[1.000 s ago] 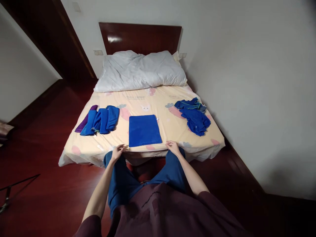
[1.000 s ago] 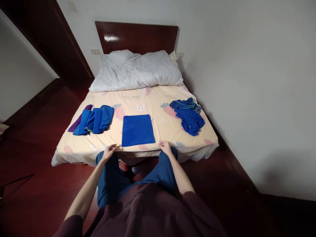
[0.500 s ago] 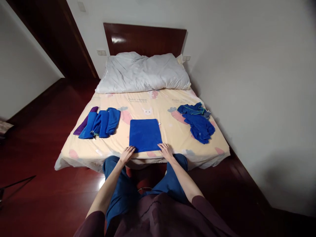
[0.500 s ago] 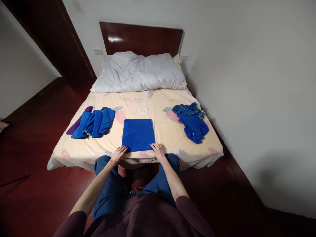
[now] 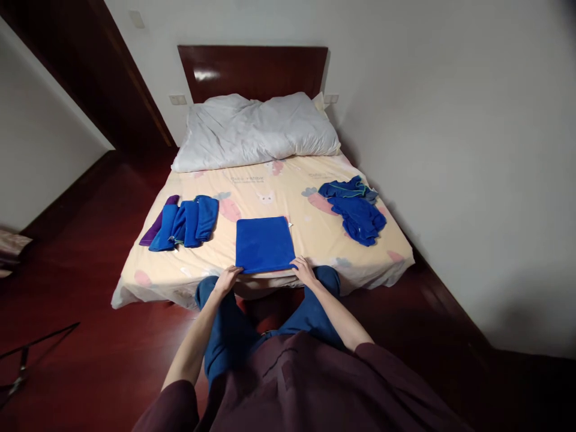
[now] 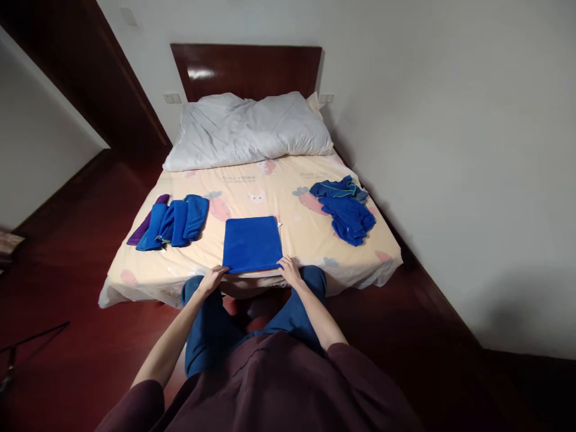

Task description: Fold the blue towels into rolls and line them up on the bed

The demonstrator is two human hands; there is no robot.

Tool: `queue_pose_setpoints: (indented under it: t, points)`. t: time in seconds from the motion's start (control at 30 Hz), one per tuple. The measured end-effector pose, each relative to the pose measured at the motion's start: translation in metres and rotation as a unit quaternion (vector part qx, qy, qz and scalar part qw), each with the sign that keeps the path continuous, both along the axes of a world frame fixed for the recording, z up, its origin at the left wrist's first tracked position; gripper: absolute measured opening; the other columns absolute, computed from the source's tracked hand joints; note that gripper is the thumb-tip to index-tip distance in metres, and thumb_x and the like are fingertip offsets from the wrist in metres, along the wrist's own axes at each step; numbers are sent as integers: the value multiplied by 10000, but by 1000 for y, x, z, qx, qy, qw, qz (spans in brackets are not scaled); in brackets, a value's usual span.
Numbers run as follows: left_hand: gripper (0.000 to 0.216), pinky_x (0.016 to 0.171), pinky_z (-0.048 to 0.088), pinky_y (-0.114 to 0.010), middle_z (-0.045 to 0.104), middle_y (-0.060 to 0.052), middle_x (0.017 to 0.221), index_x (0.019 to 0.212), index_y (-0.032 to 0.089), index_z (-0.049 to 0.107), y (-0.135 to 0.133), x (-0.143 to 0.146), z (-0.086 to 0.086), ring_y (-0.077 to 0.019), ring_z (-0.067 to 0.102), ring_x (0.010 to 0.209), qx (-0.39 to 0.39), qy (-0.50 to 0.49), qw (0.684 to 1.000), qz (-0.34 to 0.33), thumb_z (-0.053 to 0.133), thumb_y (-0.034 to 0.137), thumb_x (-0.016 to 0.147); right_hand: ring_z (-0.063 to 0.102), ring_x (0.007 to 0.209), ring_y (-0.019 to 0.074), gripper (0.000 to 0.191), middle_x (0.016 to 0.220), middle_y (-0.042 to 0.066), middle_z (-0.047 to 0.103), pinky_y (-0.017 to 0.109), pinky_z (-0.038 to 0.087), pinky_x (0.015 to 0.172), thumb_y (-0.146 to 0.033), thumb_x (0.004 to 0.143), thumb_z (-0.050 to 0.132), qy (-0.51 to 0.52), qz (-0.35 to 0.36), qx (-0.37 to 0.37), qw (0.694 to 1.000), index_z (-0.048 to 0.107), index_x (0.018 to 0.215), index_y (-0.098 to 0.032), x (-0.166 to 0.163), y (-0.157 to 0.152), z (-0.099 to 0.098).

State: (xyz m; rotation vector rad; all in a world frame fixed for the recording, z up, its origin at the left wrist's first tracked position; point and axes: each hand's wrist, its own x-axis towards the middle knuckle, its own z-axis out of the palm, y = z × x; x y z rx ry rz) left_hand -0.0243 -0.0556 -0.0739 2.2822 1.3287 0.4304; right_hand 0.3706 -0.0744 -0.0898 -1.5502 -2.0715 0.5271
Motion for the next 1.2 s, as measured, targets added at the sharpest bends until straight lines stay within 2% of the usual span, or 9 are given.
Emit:
queue_pose_setpoints:
  t: [0.1, 0.2, 0.4, 0.53, 0.67, 0.77, 0.87, 1.07, 1.2]
  points:
    - [453, 1044, 534, -446, 738, -104, 1127, 1181, 185, 745, -10, -10, -1, -242, 666, 1088, -8, -95, 994, 59, 426, 143, 862, 627, 1151, 250, 399, 1086, 77, 751, 452, 490, 1070, -36, 787, 547, 80, -62, -7, 995, 778, 1059, -213, 0, -9, -8]
    - [424, 1050, 532, -482, 741, -113, 1138, 1172, 175, 745, -6, -10, 0, -258, 656, 1108, 3, -113, 990, 81, 444, 201, 875, 619, 1191, 248, 504, 1150, 82, 752, 463, 473, 1100, -2, 728, 504, 121, -101, -6, 987, 783, 1096, -205, -2, -7, -12]
    - [355, 1116, 492, -478, 724, -112, 1228, 1042, 178, 758, -3, 5, 0, -255, 602, 1233, 13, -134, 987, 91, 449, 192, 868, 616, 1177, 243, 529, 1143, 92, 739, 445, 474, 1101, 26, 670, 446, 112, -92, -9, 989, 787, 1014, -187, -4, -4, -11]
    - [350, 1142, 467, -493, 705, -133, 1258, 1089, 170, 709, -12, 12, -3, -264, 571, 1311, 27, -161, 977, 140, 430, 192, 879, 616, 1144, 237, 517, 1087, 80, 720, 431, 489, 1083, 0, 707, 431, 108, -85, 16, 990, 764, 1049, -200, -1, -10, -5]
    - [307, 1171, 441, -471, 696, -131, 1287, 1066, 175, 675, -15, 13, -5, -253, 541, 1371, 30, -199, 967, 157, 443, 225, 872, 610, 1197, 229, 542, 1152, 88, 721, 422, 481, 1112, -12, 714, 432, 125, -68, 45, 989, 769, 1097, -194, 0, -13, 1]
    - [267, 1173, 438, -467, 713, -130, 1265, 1013, 181, 664, -13, 15, -7, -251, 573, 1348, 10, -237, 960, 145, 467, 234, 840, 598, 1287, 223, 597, 1279, 83, 714, 437, 459, 1158, -5, 669, 424, 158, -51, 44, 985, 783, 1111, -186, -3, -12, -2]
    - [249, 1128, 482, -470, 742, -130, 1210, 986, 187, 666, -13, 18, -9, -263, 636, 1277, -42, -269, 951, 147, 481, 283, 850, 643, 1261, 225, 615, 1265, 82, 737, 434, 468, 1161, -22, 638, 429, 198, -52, 11, 979, 794, 1109, -177, -5, -11, -11]
    - [214, 997, 566, -432, 754, -106, 1201, 929, 204, 675, -11, 19, -11, -255, 727, 1067, -89, -276, 942, 166, 531, 330, 834, 725, 1076, 242, 502, 1092, 73, 789, 413, 531, 1072, -102, 636, 472, 267, -115, -33, 956, 800, 1004, -193, -4, -4, -25]
    - [263, 979, 565, -418, 768, -98, 1071, 975, 209, 656, -8, 15, -11, -256, 718, 1051, -89, -276, 936, 201, 558, 431, 873, 732, 998, 264, 324, 1024, 113, 783, 412, 574, 966, -212, 733, 505, 283, -138, -35, 948, 756, 933, -171, -2, 2, -28]
